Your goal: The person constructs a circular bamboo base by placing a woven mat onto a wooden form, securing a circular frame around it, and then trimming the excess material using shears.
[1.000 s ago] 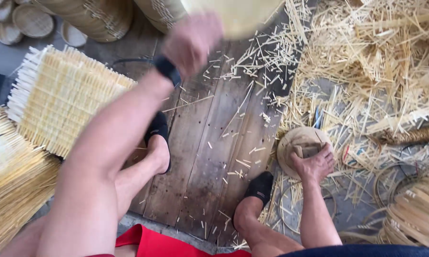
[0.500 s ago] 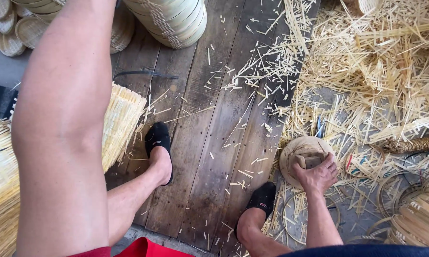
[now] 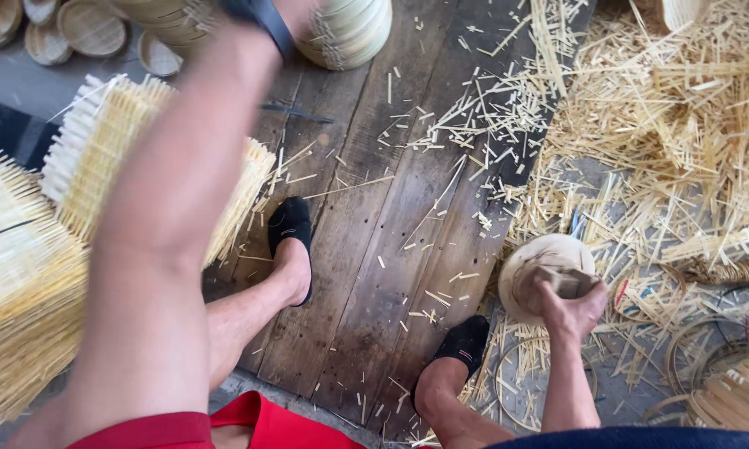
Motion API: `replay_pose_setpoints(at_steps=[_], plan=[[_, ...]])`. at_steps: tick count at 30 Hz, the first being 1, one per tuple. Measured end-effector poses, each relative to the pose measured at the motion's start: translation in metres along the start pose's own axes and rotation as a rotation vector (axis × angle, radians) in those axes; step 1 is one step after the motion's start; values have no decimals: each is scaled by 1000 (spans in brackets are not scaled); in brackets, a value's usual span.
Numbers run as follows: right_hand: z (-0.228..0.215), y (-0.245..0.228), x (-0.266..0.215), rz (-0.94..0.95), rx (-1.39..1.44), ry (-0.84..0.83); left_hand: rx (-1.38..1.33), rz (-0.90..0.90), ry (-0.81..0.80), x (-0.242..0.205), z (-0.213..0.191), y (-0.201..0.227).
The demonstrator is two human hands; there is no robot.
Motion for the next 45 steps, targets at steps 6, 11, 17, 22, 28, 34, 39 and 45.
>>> replay_pose_setpoints(at_steps=[6, 11, 17, 22, 28, 34, 39, 45], plan=[[41, -60, -56, 4, 1394, -878, -1035, -246, -30, -172, 102, 209], [93, -45, -57, 62, 1036, -710, -1655, -1021, -9, -261, 147, 227], [133, -33, -71, 47, 930, -699, -1055, -543, -34, -241, 85, 162], [130, -28, -88, 141, 979, -772, -142, -558, -75, -242, -36, -4], [141, -34, -95, 181, 1042, -745, 11, -873, -638, -312, -80, -104], [159, -31, -99, 184, 1050, -802, -290, -780, -497, -307, -98, -129], [150, -4, -92, 127, 882, -613, -60, -536, 26, -259, -191, -91], [104, -22, -66, 2, 1221, -563, -400, 86, 327, -212, -188, 110]])
Point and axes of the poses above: each hand's wrist, its own x-axis towards the middle knuckle, its own z-axis out of the palm, y = z × x, the point moved 7 cm from there along x, towards the middle knuckle, and after that the axes turned 2 degrees about y, right-handed, at the moved point
